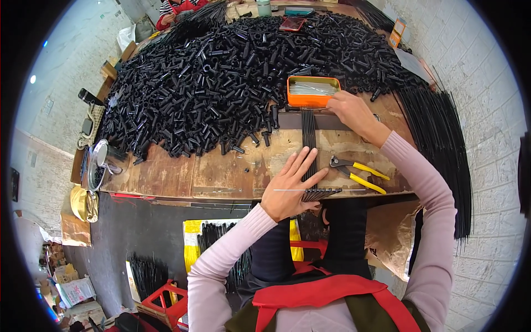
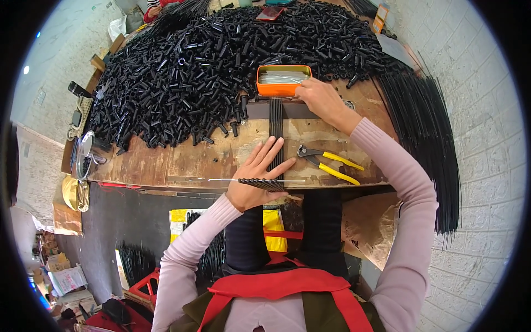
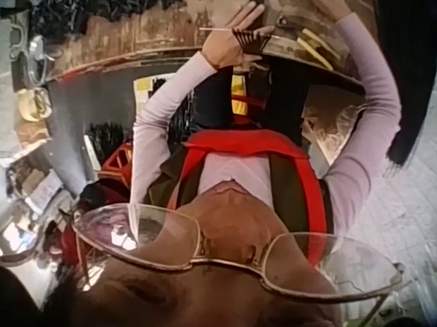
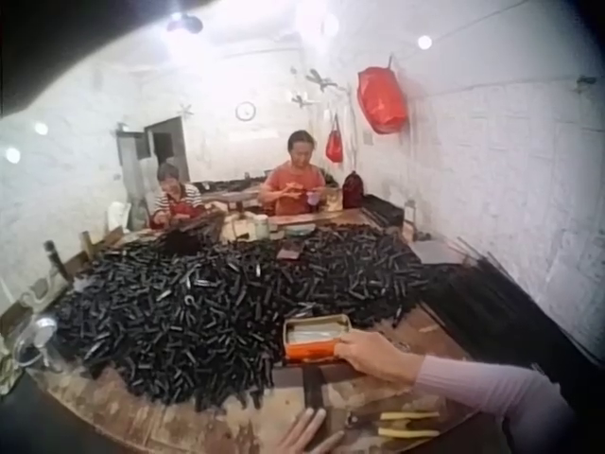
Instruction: The worker is manualy assembling, bundling, and trimming black wire harnesses at a workbench.
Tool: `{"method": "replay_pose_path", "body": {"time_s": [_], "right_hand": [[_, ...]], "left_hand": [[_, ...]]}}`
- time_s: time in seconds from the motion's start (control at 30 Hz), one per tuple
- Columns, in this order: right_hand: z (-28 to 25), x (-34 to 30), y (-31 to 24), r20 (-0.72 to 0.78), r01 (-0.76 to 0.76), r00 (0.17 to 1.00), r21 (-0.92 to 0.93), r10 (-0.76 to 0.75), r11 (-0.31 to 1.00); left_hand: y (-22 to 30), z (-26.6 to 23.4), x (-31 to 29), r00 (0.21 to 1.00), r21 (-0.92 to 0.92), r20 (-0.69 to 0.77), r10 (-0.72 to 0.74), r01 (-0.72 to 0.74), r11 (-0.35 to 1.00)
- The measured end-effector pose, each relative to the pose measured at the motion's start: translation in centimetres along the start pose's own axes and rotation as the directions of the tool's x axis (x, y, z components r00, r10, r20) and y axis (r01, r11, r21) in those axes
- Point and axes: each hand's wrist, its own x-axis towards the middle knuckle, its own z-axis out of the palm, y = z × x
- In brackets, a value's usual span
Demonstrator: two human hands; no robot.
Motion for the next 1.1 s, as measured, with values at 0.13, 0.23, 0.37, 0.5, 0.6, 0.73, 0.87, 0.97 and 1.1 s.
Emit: {"method": "replay_pose_path", "body": {"time_s": [0.13, 0.23, 0.37, 0.5, 0.6, 0.73, 0.87, 0.97, 1.1], "right_hand": [[0.1, -0.4, 0.0, 0.003, 0.040, 0.999, 0.029, -0.040, 0.999], [0.0, -0.2, -0.4, -0.026, 0.078, 0.997, 0.019, -0.077, 0.997], [-0.2, 0.4, -0.1, -0.014, 0.076, 0.997, -0.003, -0.076, 0.997], [0.2, 0.1, 0.6, -0.048, 0.147, 0.988, 0.064, -0.144, 0.987], [0.4, -0.1, 0.3, -0.033, 0.182, 0.983, 0.057, -0.181, 0.982], [0.5, 0.4, 0.1, -0.053, 0.176, 0.983, -0.001, -0.176, 0.984], [0.7, 0.4, 0.1, -0.080, 0.201, 0.976, -0.025, -0.203, 0.979], [0.5, -0.1, 0.0, 0.007, 0.128, 0.992, -0.057, -0.128, 0.990], [0.2, 0.2, -0.5, -0.109, 0.180, 0.977, -0.037, -0.183, 0.983]], "left_hand": [[-0.1, 0.1, -0.1, 1.000, 0.004, 0.008, 0.013, -0.013, 1.000], [-0.1, 0.1, -0.2, 1.000, 0.000, 0.016, -0.011, 0.011, 1.000], [-0.1, 0.1, -0.2, 1.000, 0.000, 0.011, -0.008, 0.008, 1.000], [-0.2, 0.2, 0.0, 1.000, -0.021, 0.012, 0.011, -0.011, 1.000], [-0.4, 0.2, -0.2, 1.000, -0.023, 0.009, 0.010, -0.010, 1.000], [-0.1, 0.0, -0.2, 1.000, -0.018, 0.000, 0.003, -0.003, 1.000], [-0.1, 0.1, -0.2, 1.000, -0.026, 0.004, 0.002, -0.002, 1.000], [-0.1, 0.1, -0.1, 1.000, -0.012, 0.003, 0.006, -0.006, 1.000], [-0.1, -0.2, -0.2, 1.000, -0.012, 0.015, 0.009, -0.009, 1.000]]}}
